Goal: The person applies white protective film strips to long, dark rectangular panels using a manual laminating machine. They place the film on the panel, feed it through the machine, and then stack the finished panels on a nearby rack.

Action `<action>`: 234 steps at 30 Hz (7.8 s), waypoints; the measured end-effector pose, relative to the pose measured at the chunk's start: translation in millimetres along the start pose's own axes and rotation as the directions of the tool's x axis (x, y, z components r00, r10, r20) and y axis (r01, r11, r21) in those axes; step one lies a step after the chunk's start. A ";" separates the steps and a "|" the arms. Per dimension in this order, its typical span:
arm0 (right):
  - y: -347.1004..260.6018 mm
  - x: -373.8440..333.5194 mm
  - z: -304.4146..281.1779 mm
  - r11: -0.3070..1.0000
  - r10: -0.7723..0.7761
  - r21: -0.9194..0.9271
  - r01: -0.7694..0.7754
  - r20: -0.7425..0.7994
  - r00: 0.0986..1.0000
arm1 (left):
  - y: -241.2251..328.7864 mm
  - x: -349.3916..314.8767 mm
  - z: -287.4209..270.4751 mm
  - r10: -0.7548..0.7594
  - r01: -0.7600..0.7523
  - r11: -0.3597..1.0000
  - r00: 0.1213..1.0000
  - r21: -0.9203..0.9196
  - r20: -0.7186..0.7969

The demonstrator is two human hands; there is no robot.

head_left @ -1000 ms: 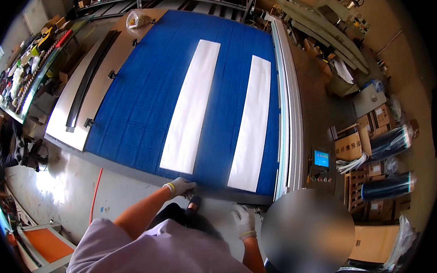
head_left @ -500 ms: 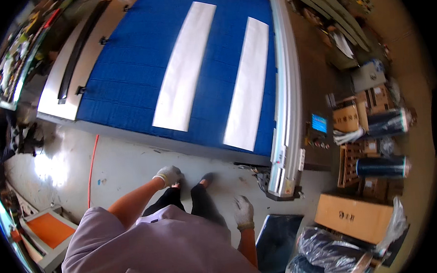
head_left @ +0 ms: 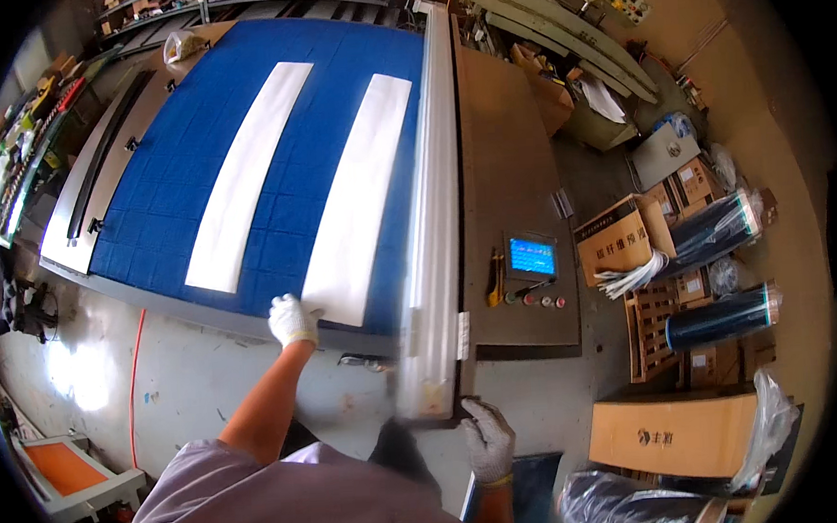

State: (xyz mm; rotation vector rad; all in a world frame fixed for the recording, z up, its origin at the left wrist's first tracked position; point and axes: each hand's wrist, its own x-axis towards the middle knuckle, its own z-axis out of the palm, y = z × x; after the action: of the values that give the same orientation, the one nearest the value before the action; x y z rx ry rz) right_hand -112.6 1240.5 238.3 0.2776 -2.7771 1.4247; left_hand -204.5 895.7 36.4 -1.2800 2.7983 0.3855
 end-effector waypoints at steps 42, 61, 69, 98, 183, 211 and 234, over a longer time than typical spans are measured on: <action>338.3 199.2 13.7 0.793 -0.080 -0.585 -0.171 -0.379 0.922 | 108.2 -42.0 69.5 0.473 -0.076 0.624 0.829 -0.778 0.299; 348.1 174.1 39.1 0.756 -0.256 -0.640 0.136 -0.098 0.962 | 121.3 -16.1 61.5 0.333 -0.137 0.902 0.825 -0.410 0.457; 283.3 158.8 78.1 0.746 -0.466 -0.352 0.565 0.329 0.821 | 118.8 -21.4 54.4 0.357 -0.204 0.911 0.824 -0.358 0.439; 351.4 120.1 86.7 0.649 -0.687 -0.524 0.552 -0.091 0.721 | 39.9 -56.2 80.3 0.064 0.055 0.519 0.993 -0.853 0.103; 290.0 152.1 67.8 0.662 -0.504 -0.340 0.668 0.458 0.733 | 109.1 -16.6 42.5 0.762 -0.825 0.507 0.564 0.248 0.318; 341.3 219.2 16.9 0.830 -0.179 -0.536 0.154 0.005 0.984 | 58.9 -11.5 52.4 0.390 -0.379 0.921 0.899 0.092 -0.199; 321.8 219.1 17.9 0.785 -0.140 -0.619 -0.005 -0.186 0.973 | 60.9 -17.2 43.2 0.411 -0.412 0.909 0.871 0.055 -0.268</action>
State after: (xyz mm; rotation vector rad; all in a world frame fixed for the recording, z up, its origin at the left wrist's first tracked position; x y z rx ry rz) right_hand -378.6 1376.1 -12.1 0.1816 -2.8071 0.4250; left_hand -241.7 957.1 9.6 -0.7707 3.3096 0.2376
